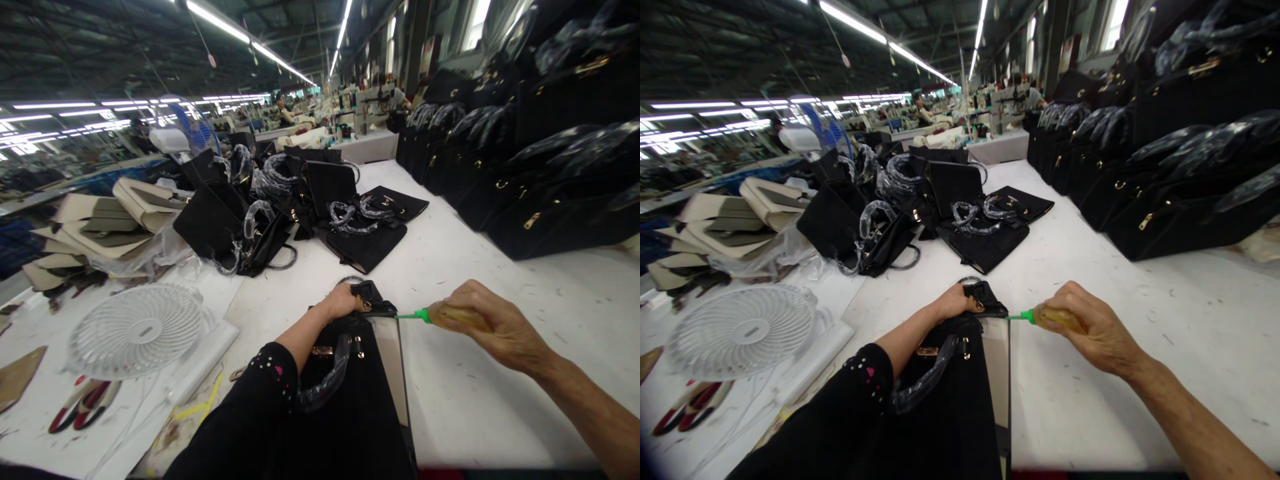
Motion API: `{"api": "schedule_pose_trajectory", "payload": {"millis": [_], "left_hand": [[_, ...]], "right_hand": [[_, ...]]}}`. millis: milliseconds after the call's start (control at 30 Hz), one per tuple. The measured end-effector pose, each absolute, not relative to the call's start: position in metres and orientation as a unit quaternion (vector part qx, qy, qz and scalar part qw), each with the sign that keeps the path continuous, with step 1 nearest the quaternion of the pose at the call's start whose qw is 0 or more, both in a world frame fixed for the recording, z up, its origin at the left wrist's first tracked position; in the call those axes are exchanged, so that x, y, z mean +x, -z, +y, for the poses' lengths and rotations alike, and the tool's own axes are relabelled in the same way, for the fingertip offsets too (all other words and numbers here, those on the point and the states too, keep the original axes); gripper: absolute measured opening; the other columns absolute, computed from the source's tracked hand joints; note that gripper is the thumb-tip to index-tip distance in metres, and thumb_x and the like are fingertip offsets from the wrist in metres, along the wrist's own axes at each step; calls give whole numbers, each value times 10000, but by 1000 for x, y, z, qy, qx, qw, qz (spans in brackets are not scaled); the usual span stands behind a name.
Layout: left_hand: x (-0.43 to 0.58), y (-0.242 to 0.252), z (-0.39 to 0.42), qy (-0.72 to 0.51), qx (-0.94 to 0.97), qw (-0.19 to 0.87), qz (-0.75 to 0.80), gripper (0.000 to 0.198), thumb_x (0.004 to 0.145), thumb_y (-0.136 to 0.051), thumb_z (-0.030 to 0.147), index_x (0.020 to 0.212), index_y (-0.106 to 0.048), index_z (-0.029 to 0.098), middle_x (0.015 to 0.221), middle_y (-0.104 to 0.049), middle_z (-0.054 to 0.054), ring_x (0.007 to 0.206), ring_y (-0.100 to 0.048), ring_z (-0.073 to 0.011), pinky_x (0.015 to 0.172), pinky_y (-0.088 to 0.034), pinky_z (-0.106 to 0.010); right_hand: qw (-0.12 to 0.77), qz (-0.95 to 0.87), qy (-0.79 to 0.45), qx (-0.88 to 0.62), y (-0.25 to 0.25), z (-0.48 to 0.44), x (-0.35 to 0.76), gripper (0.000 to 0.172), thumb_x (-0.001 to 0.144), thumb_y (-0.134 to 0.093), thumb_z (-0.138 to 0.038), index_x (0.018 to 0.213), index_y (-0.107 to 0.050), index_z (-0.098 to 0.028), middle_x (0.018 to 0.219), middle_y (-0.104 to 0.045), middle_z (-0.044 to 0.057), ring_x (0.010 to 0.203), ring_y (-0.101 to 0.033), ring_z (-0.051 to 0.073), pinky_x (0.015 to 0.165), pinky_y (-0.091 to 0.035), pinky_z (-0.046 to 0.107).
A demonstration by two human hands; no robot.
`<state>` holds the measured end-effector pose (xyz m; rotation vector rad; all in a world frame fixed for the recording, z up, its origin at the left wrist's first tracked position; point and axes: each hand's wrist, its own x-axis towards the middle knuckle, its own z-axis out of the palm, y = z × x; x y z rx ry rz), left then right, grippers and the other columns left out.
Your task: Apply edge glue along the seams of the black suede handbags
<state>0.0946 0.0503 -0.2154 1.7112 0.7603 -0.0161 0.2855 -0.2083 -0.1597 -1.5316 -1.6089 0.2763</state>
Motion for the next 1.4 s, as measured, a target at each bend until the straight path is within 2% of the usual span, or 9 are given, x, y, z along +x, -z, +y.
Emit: {"api": "schedule_pose_trajectory", "payload": {"millis": [233,733,933,1100,1233,1400], "left_hand": [[94,214,50,11,736,596,322,220,586,-804,210,789,-755,141,836,-740,-53,770,-647,-198,679,-505,-268],[94,207,47,13,733,591,335,191,587,-784,190,767,-742,140,781,-716,-37,711,-613,-175,643,-468,-263],[94,206,45,9,730,597,333,184,588,-789,197,752,-734,136,787,-714,-34,713,-610,-166,655,-465,-259],[93,206,45,5,727,601,332,188,590,-780,198,762,-737,136,795,-720,-37,717,-617,-165,673,-479,-261],[93,208,47,10,731,596,334,214,577,-800,215,765,-738,134,814,-728,-51,726,-625,-179,664,-488,-267],[93,208,46,8,733,593,333,209,585,-789,209,773,-734,136,795,-722,-43,705,-620,-173,635,-486,-257]], "right_hand": [[416,-651,-138,-619,156,-204,282,107,992,-622,-280,1092,-661,-278,944,-597,24,797,-618,168,668,-496,314],[438,-632,-136,-625,158,-208,282,118,967,-650,-296,1083,-660,-282,943,-603,29,818,-619,192,691,-496,337],[440,-617,-217,-615,166,-215,285,69,967,-649,-304,1024,-675,-276,927,-592,25,812,-616,190,699,-498,335],[469,-595,-203,-620,174,-220,286,77,959,-657,-317,1017,-672,-269,935,-585,36,828,-608,203,707,-491,355],[458,-590,-260,-611,175,-220,285,79,945,-673,-334,985,-685,-266,914,-586,30,803,-616,195,694,-509,344],[489,-576,-188,-627,181,-218,289,83,948,-664,-332,1002,-678,-270,929,-587,38,831,-610,209,714,-487,363]]}}
